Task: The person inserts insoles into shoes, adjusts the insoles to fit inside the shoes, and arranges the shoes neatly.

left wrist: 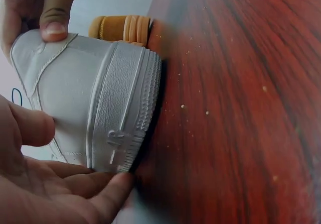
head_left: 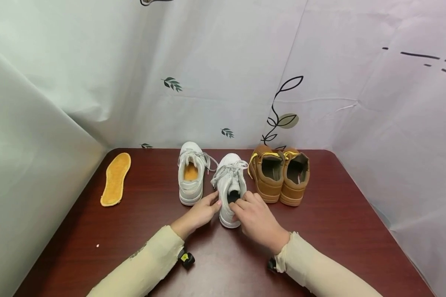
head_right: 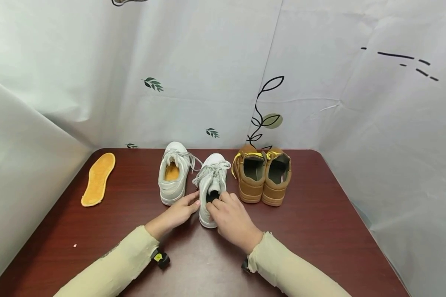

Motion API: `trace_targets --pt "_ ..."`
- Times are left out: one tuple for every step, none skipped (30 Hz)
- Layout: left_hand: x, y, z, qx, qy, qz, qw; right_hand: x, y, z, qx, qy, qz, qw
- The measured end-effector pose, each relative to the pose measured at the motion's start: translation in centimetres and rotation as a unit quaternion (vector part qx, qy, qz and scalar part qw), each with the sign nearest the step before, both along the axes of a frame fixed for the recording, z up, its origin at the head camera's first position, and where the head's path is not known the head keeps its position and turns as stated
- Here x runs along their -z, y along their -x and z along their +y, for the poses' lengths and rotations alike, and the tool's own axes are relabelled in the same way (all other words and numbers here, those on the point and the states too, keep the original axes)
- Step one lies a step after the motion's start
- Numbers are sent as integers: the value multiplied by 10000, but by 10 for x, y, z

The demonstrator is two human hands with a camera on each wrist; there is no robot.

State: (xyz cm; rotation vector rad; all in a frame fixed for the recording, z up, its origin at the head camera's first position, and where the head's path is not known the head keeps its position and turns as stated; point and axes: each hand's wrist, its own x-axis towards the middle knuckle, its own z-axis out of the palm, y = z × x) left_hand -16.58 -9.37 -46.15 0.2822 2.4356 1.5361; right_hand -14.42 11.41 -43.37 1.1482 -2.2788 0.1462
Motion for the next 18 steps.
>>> trace_targets --pt "-1 0 0 -32 83 17 10000 0 1 0 10 -11 -37 10000" --pt "-2 1 0 -65 152 35 9999 -1 2 -1 21 -32 -49 10000" --pt "-3 1 0 -100 152 11 9998 -1 3 -1 25 -57 -76 10000" --pt "-4 1 1 -104 121 13 9999 -2 3 -1 34 -87 -90 9999" --pt "-5 1 1 -134 38 -38 9999 -2 4 -1 42 -115 -98 9999" --pt "-7 2 1 -152 -75 -92 9998 -3 4 0 69 -160 -113 9998" --pt "-8 2 2 -155 -162 -140 9997 -4 4 0 95 -206 -112 9997" --pt "-9 3 3 -164 -185 -121 9996 -4 4 1 125 -252 -119 9995" --pt "-11 4 3 -161 -159 -79 9997 -6 4 1 154 -296 -138 9993" --pt "-12 5 4 -151 -93 -4 9998 -7 4 2 179 -358 -164 9991" --pt "-12 6 5 -167 -22 41 9999 -8 5 3 180 -415 -204 9988" --pt "-13 6 5 -169 46 101 9998 -11 6 4 188 -470 -293 9983" --pt "-13 7 5 -169 77 148 9997 -13 8 5 186 -495 -416 9977" --pt "-12 7 6 -183 41 128 9997 -15 10 6 189 -493 -579 9969" --pt "-11 7 6 -162 -134 -9 9998 -17 14 7 213 -466 -753 9958" --pt "-9 6 6 -144 -362 -179 9991 -19 18 9 248 -383 -924 9947" --pt "-7 6 6 -140 -594 -354 9975 -22 23 10 297 -234 -1077 9935" --pt "-5 5 6 -135 -817 -493 9953 -24 29 10 385 -80 -1216 9918"
